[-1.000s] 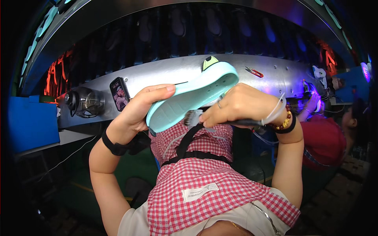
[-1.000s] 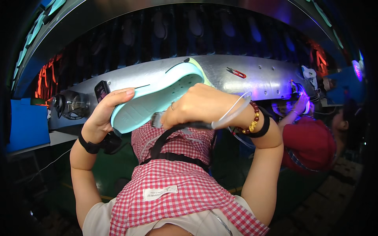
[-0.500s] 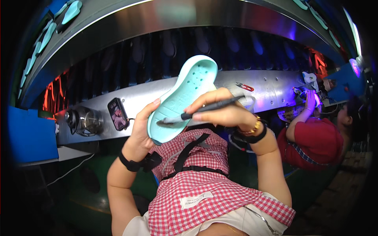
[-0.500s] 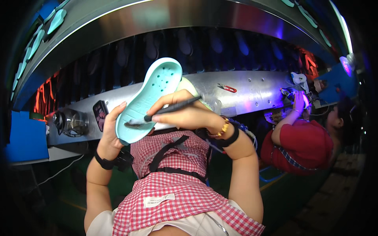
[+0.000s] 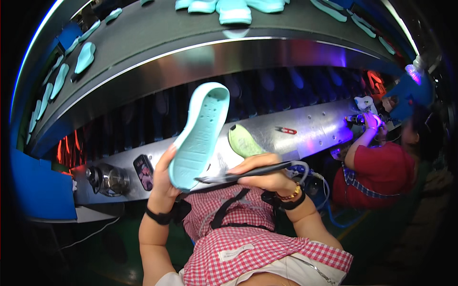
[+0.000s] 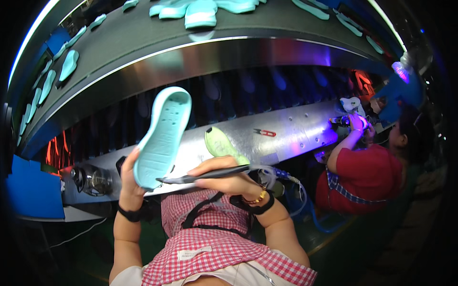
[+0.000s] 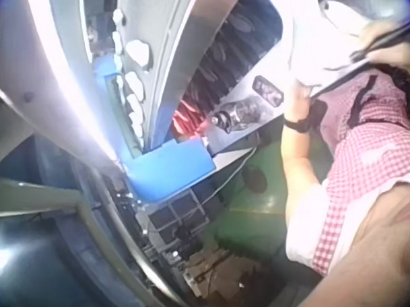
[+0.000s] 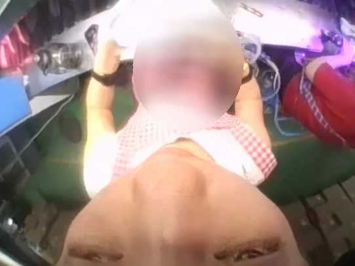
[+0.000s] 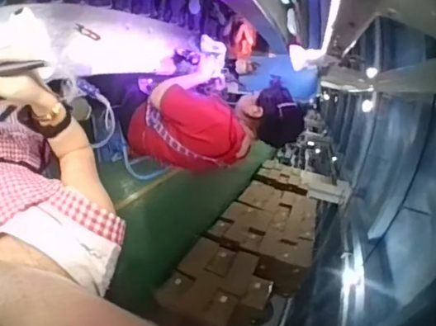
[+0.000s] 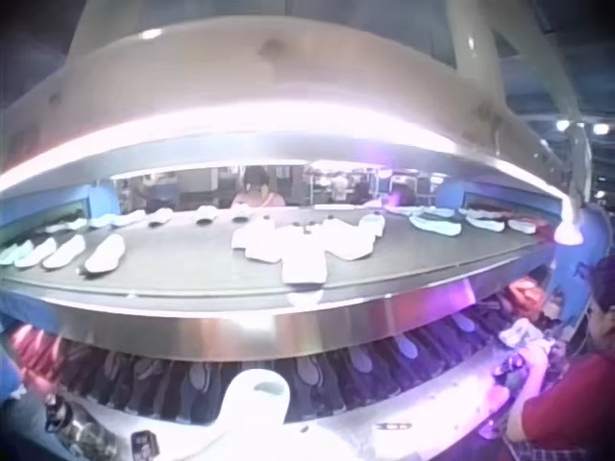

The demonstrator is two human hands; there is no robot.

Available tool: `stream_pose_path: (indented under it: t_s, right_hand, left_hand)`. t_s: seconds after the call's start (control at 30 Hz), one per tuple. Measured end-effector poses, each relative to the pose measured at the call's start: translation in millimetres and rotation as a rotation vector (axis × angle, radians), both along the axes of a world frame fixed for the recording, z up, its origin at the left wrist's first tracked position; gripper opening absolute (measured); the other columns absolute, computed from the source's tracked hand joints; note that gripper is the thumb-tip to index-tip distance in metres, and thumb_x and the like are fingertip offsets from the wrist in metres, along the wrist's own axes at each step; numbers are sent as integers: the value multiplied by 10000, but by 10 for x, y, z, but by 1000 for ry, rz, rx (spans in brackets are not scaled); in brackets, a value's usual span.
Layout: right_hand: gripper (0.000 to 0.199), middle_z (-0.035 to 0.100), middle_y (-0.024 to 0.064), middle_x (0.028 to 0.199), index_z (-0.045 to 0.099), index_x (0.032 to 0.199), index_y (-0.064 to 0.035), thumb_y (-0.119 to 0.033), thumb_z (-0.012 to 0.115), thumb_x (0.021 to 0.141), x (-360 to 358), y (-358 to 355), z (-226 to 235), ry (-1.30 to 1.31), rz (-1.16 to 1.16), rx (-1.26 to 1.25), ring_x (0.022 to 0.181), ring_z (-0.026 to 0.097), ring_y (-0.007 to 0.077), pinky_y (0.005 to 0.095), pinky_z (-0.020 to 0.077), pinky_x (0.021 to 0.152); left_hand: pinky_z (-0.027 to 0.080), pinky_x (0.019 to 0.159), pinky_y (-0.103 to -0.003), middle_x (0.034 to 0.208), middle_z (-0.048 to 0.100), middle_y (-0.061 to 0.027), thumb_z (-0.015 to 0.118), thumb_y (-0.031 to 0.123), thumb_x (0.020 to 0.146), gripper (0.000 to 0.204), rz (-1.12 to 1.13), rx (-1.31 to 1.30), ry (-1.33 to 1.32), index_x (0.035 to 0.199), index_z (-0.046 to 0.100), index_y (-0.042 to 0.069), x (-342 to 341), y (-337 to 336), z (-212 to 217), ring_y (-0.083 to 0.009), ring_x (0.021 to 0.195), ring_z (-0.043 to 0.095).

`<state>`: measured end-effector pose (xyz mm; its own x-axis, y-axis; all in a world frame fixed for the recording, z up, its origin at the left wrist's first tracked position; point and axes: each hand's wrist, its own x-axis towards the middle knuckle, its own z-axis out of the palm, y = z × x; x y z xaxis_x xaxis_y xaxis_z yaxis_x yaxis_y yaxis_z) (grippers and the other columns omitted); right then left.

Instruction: Apply adhesive or primer to the interior of footwear soles using a brush.

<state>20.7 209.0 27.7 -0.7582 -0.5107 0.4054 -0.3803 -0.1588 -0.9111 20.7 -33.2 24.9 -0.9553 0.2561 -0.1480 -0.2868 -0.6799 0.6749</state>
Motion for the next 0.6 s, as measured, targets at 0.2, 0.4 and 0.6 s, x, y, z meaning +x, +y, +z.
stream_pose_path:
  t_s: [0.2, 0.4, 0.6]
  right_hand:
    - [173, 624, 165, 893, 572, 937, 39, 30, 526, 771, -69, 382, -297, -466, -239, -551, 406, 366, 11, 132, 306, 385]
    - [159, 595, 221, 956, 543, 953, 44, 28, 489, 804, -57, 292, -450, -529, -211, -554, 373, 339, 34, 145, 273, 361]
    - [132, 601, 194, 949, 559, 927, 26, 3, 519, 804, -177, 411, -679, -667, -347, -615, 408, 341, 40, 158, 290, 395]
  left_hand:
    - [376, 903, -525, 1194, 447, -234, 313, 350, 882, 537, 23, 137, 431, 1233, 341, -56, -655, -312, 1028, -396, 1072, 461]
    - [130, 1047, -509, 1406, 81, -195, 381, 451, 852, 771, 305, 562, 191, 1355, -26, 31, -1404, -564, 1385, -324, 1304, 118]
    - [312, 981, -377, 1265, 414, -160, 550, 233, 775, 546, 114, -1305, 912, 1252, 385, 23, -1603, 409, 1785, -264, 1173, 393]
